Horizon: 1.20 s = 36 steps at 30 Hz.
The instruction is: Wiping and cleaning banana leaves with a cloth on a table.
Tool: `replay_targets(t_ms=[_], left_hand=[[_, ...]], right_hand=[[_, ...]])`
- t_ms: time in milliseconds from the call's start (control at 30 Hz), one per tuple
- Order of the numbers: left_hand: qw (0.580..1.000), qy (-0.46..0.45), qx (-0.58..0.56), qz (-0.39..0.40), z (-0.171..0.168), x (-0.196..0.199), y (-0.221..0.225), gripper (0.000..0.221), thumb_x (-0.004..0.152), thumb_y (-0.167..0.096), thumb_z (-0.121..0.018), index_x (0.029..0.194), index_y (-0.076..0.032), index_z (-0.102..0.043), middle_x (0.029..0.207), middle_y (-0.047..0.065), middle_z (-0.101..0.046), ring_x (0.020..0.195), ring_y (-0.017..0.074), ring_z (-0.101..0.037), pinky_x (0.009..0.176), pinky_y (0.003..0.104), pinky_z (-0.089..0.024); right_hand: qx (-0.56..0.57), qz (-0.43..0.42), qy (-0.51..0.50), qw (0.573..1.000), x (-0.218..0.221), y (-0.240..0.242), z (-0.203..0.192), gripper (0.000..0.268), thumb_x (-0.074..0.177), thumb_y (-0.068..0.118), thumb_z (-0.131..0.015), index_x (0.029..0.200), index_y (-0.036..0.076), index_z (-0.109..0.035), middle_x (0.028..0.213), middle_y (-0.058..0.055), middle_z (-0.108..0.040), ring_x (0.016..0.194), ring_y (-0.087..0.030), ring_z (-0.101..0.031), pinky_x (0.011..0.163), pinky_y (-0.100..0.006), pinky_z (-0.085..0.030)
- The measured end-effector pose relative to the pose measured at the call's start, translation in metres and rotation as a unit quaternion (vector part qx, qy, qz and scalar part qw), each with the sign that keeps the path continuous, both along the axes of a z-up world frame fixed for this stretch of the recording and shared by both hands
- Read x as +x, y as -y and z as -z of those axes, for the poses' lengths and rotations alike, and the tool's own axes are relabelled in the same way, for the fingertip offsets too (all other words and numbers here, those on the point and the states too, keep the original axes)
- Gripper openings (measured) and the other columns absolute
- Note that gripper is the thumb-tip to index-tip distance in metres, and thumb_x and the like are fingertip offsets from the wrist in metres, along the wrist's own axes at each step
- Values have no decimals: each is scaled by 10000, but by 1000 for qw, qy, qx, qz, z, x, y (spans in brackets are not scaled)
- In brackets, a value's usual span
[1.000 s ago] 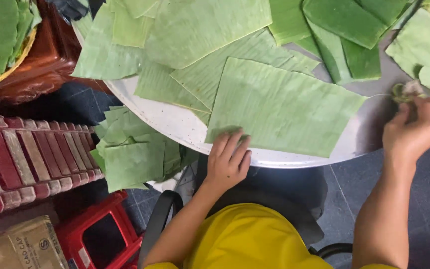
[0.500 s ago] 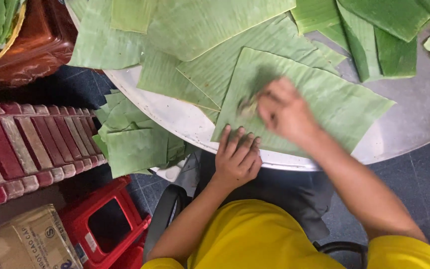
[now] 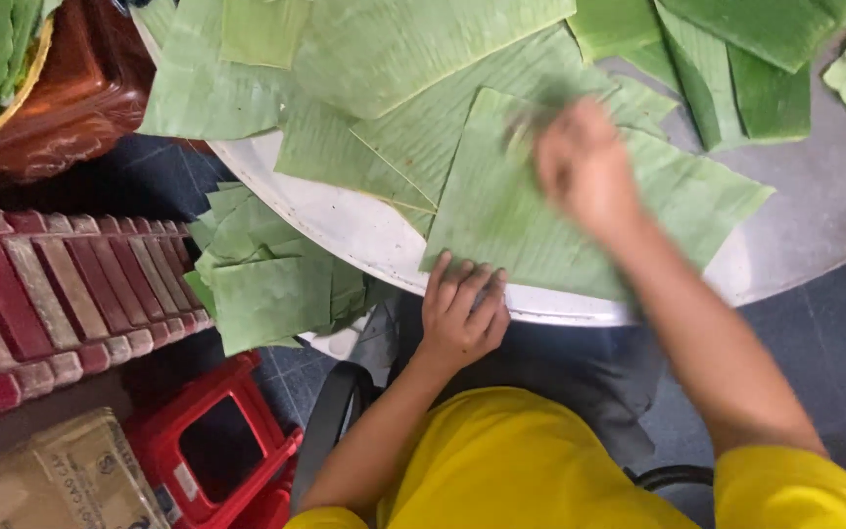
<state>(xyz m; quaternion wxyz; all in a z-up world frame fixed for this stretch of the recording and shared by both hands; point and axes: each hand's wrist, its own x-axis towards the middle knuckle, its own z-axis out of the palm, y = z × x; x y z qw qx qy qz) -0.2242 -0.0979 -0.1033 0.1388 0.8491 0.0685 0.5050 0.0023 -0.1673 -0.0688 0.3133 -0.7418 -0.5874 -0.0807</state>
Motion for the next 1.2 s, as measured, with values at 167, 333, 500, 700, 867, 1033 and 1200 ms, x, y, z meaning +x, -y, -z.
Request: replay_targets(t_ms=[167, 333, 500, 700, 867, 1033, 1200], left_hand=[[1000, -11, -6, -2, 6, -12, -2, 288, 954, -164, -535, 1078, -121, -792, 1148, 38, -764, 1076, 258, -698, 1117, 575, -484], [1000, -20, -2, -16, 26, -19, 0, 245, 939, -179, -581, 1067, -128, -784, 1120, 61, -747, 1028, 256, -691, 1083, 565, -528], [995, -79, 0, 54, -9, -20, -7, 264, 1017, -119, -540, 1124, -31, -764, 1085, 116, -708, 1027, 299, -650, 1124, 545, -456], [994, -81, -22, 75, -25, -12, -6, 192, 918, -47, -529, 732, -34, -576, 885, 135, -625, 850, 316, -578, 1075, 546, -480], [995, -100, 3, 29, -37, -3, 0, 123, 897, -39, -603, 896, -23, -725, 859, 94, -629, 854, 299, -597, 998, 538, -503], [978, -192, -3, 84, -60, 20, 17, 125, 965, -186, -618, 1038, -92, -659, 1046, 112, -550, 970, 329, -541, 1059, 580, -473], [963, -230, 4, 140, -60, 37, 25, 186, 927, -218, -616, 1016, -81, -705, 1097, 136, -619, 993, 361, -572, 1084, 593, -450]], right_hand=[[14, 11, 26, 1000, -18, -13, -9, 134, 936, 59, -719, 843, 85, -627, 982, -99, -557, 861, -323, -622, 695, -402, -561], [25, -145, -70, 987, -36, -37, -11, 174, 866, -14, -620, 747, 107, -584, 928, -70, -556, 812, -304, -585, 661, -389, -545], [42, 36, 0, 998, 8, -51, -20, 356, 659, -286, -561, 697, 58, -477, 980, -100, -500, 962, -291, -537, 708, -347, -537], [-18, -44, -56, 997, -86, 7, -8, 21, 900, 36, -617, 886, 48, -609, 1023, -166, -548, 933, -374, -564, 700, -496, -490], [37, 184, -8, 982, 5, 130, 56, 254, 709, -135, -661, 762, 107, -606, 956, -87, -605, 991, -303, -581, 889, -449, -436], [70, 254, 25, 964, -7, 142, -4, 95, 986, -71, -603, 934, 4, -628, 929, -171, -536, 845, -367, -522, 774, -479, -420], [22, 123, 5, 992, -88, 114, -34, 131, 950, 1, -501, 968, 32, -626, 941, -144, -503, 822, -359, -538, 693, -432, -493]])
